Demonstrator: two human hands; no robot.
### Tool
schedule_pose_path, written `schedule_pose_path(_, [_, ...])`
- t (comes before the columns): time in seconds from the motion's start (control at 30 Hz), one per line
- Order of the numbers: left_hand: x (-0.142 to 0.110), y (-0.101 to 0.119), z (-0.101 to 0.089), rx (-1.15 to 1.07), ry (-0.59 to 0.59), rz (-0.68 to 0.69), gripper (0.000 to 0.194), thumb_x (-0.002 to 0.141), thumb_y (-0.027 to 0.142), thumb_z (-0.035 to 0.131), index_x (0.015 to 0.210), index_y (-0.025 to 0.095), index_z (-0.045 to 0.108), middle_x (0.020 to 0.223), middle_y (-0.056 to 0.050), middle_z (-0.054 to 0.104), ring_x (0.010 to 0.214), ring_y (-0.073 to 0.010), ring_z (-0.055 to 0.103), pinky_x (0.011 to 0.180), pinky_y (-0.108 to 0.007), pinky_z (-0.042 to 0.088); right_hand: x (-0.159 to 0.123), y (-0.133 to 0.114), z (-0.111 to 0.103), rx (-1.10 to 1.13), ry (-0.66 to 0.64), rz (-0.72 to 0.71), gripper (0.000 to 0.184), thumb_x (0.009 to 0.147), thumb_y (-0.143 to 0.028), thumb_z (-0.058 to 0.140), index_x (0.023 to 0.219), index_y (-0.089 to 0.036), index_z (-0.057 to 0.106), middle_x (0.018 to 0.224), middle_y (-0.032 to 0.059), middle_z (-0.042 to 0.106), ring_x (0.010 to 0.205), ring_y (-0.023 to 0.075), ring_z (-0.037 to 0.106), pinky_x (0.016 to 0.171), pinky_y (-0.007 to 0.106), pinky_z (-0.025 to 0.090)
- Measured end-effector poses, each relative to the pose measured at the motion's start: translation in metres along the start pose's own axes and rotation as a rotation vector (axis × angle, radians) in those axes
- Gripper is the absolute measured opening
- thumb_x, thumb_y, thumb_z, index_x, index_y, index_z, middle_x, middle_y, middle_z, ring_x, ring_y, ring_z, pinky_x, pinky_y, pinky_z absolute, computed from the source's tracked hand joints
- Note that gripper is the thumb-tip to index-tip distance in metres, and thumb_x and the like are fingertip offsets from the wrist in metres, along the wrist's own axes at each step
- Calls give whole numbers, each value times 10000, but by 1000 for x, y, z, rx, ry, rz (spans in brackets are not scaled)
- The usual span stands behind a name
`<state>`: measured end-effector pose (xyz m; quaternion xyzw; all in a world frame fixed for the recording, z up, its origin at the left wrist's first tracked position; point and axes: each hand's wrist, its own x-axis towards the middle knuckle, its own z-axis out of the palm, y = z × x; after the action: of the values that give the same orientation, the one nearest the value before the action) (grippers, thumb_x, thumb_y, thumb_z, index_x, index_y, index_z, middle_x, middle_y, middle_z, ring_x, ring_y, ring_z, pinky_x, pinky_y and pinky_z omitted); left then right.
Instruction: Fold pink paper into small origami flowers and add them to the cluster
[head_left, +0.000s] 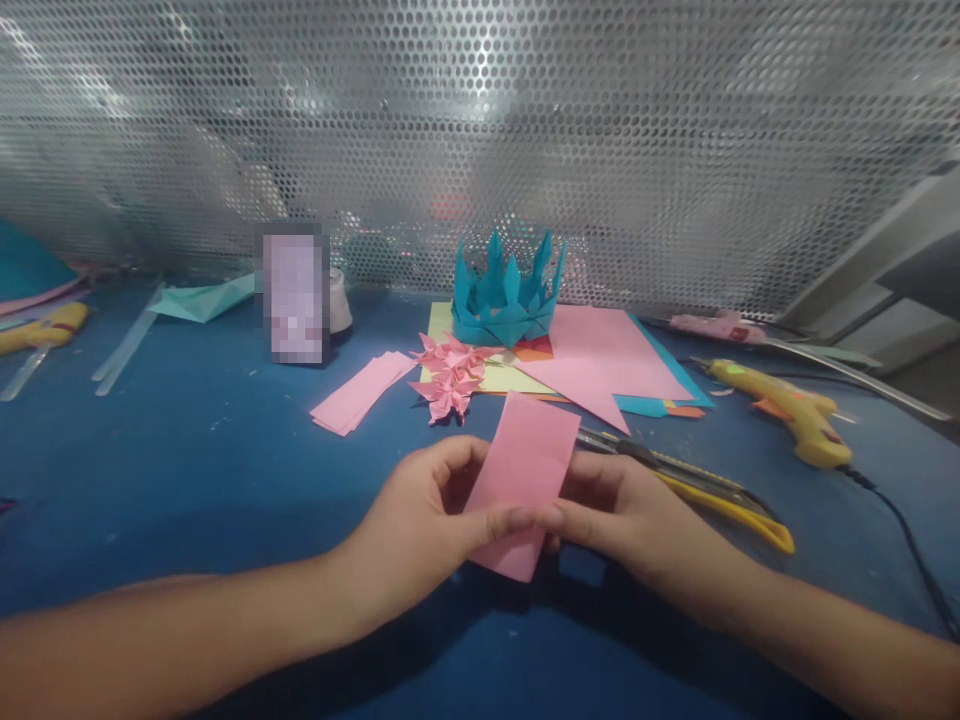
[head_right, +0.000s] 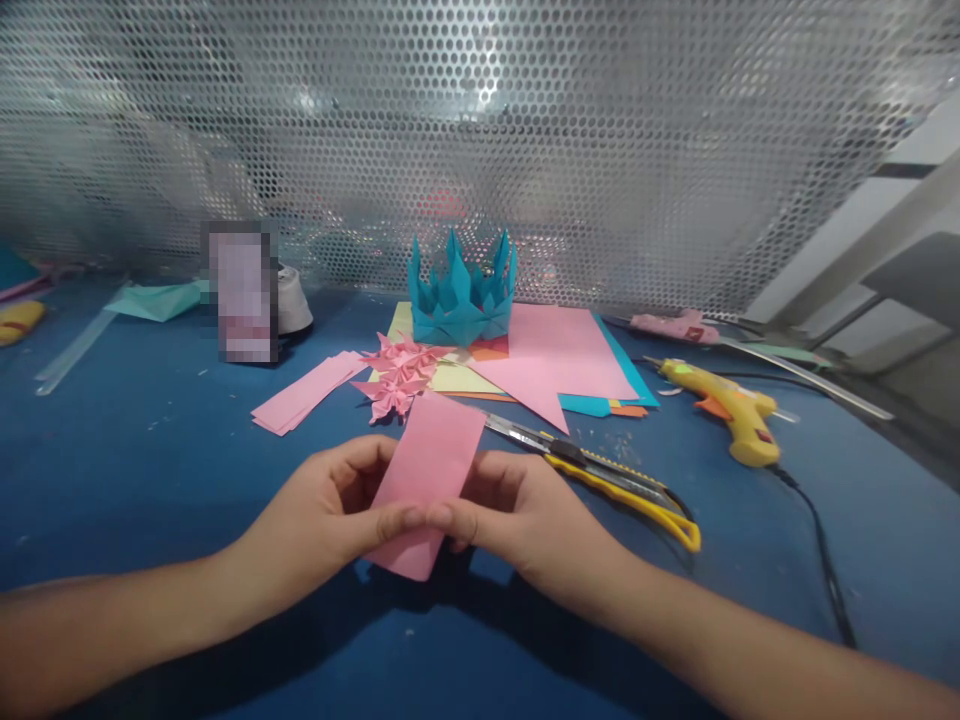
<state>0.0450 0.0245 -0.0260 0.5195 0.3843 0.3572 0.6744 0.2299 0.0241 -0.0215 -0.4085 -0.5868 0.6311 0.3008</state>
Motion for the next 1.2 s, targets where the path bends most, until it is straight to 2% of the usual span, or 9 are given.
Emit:
schedule_pose_path(0.23, [-2, -2, 1, -51, -69, -31, 315, 666, 244, 751, 905, 148, 569, 898, -52, 668, 831, -191, 647, 750, -319, 519, -2, -1, 1, -33, 62, 49, 282, 741, -421, 667, 844, -158, 676, 703, 25, 660, 583, 118, 584, 551, 239, 498])
schedule_pose_path(0.33, [-1, -2, 0, -79, -112, -27, 325, 682, 224, 736, 944, 158, 554, 944, -59, 656, 843, -191, 642, 772, -341, 514, -2, 1, 0, -86, 83, 54, 289, 759, -434, 643, 824, -153, 663, 606, -6, 593, 463, 72, 489, 430, 186, 418])
schedule_pose_path(0.43, [0, -2, 0, -63, -83, -13, 319, 683, 227, 732, 940, 163, 555, 896, -37, 636, 829, -175, 626, 744, -313, 508, -3, 2, 1, -129, 98, 34, 283, 777, -437, 618, 763, -156, 639, 534, -39, 502, 415, 52, 401, 369, 164, 333])
schedule_pose_path(0.6, [1, -3, -1, -36, -69, -14, 306, 685, 232, 723, 932, 161, 557, 760, -4, 595, 761, -153, 610, 695, -282, 490, -3, 0, 4, -134, 97, 7, 243, 773, -402, 624, 786, -160, 639, 516, -61, 443, 417, 47, 350, 370, 164, 294])
schedule_pose_path(0.9, [0, -1, 0, -23, -53, -40, 313, 672, 223, 724, 926, 150, 557, 831, -25, 613, 691, -123, 585, 641, -263, 469, -4, -2, 7, -106, 91, 2, 188, 789, -346, 610, 801, -161, 632, 533, -63, 421, 437, 52, 326, 384, 180, 241])
schedule_pose_path(1.2, [2, -4, -2, -49, -71, -10, 311, 691, 189, 708, 952, 136, 549, 867, -24, 603, 757, -126, 575, 704, -283, 465, -3, -1, 6, -132, 106, 37, 200, 788, -357, 613, 851, -170, 647, 590, -43, 476, 456, 52, 331, 392, 173, 248])
